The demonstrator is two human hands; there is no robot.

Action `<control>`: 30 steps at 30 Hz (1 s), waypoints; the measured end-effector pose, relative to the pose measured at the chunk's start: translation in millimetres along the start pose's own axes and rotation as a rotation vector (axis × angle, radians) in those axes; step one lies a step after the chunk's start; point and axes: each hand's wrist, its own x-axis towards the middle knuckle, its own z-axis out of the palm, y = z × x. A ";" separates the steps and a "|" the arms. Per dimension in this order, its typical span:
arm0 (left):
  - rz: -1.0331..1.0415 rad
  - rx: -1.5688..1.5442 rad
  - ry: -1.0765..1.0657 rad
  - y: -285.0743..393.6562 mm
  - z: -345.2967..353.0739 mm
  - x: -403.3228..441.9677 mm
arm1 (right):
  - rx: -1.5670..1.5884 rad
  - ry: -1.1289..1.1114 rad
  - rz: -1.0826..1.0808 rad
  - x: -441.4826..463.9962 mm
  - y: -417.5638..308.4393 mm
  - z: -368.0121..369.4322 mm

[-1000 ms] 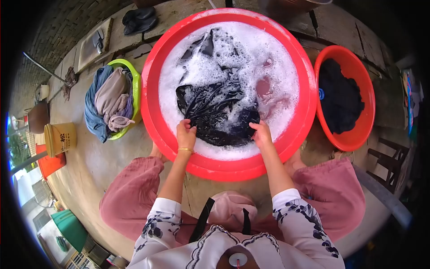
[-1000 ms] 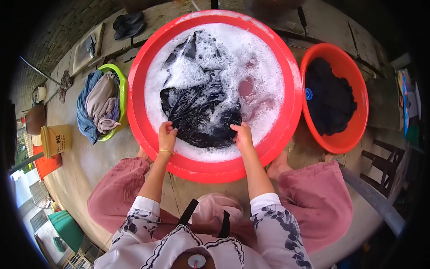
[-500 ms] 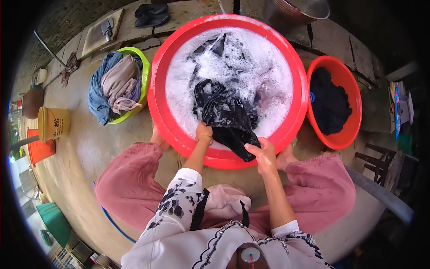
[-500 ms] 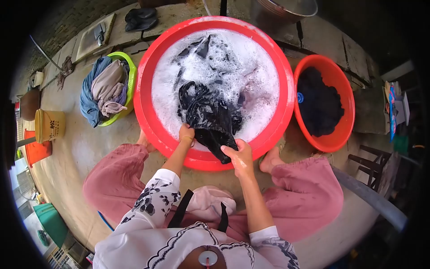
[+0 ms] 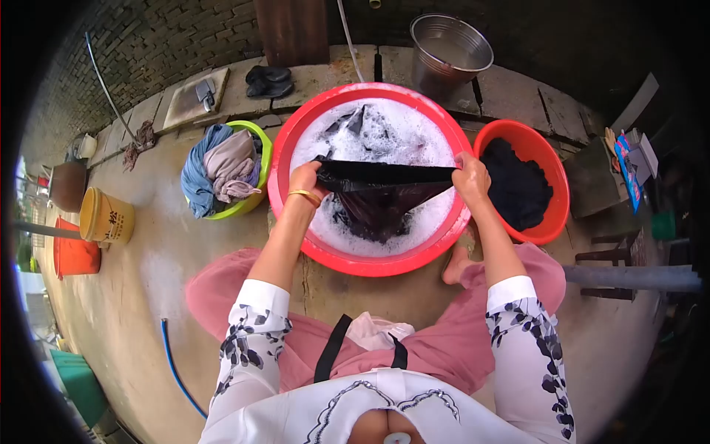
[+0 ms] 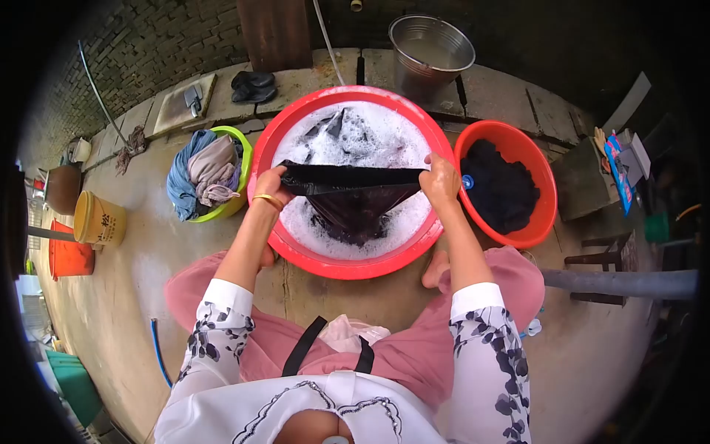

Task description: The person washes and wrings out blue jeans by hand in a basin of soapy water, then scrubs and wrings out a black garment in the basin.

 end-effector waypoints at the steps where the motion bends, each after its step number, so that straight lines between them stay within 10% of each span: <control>1: 0.035 0.026 -0.014 25.2 22.1 -5.6 | 0.014 0.002 -0.052 16.5 -17.6 -23.8; 11: 0.726 0.404 -0.064 244.6 261.9 -112.0 | 0.411 0.386 -0.246 145.3 -169.1 -260.0; 19: 0.745 0.134 -0.538 291.4 350.5 -128.8 | 0.524 0.714 -0.337 124.1 -207.6 -359.9; 22: 0.819 0.354 -0.450 229.9 315.5 -126.7 | 0.577 0.465 -0.334 134.4 -161.4 -311.9; 26: 0.511 0.383 -0.325 134.9 205.5 -25.9 | 0.733 -0.186 -0.151 69.0 -111.1 -179.0; 30: 0.198 0.770 -0.016 15.4 47.9 39.0 | 0.494 -0.382 0.038 -23.3 -42.0 25.8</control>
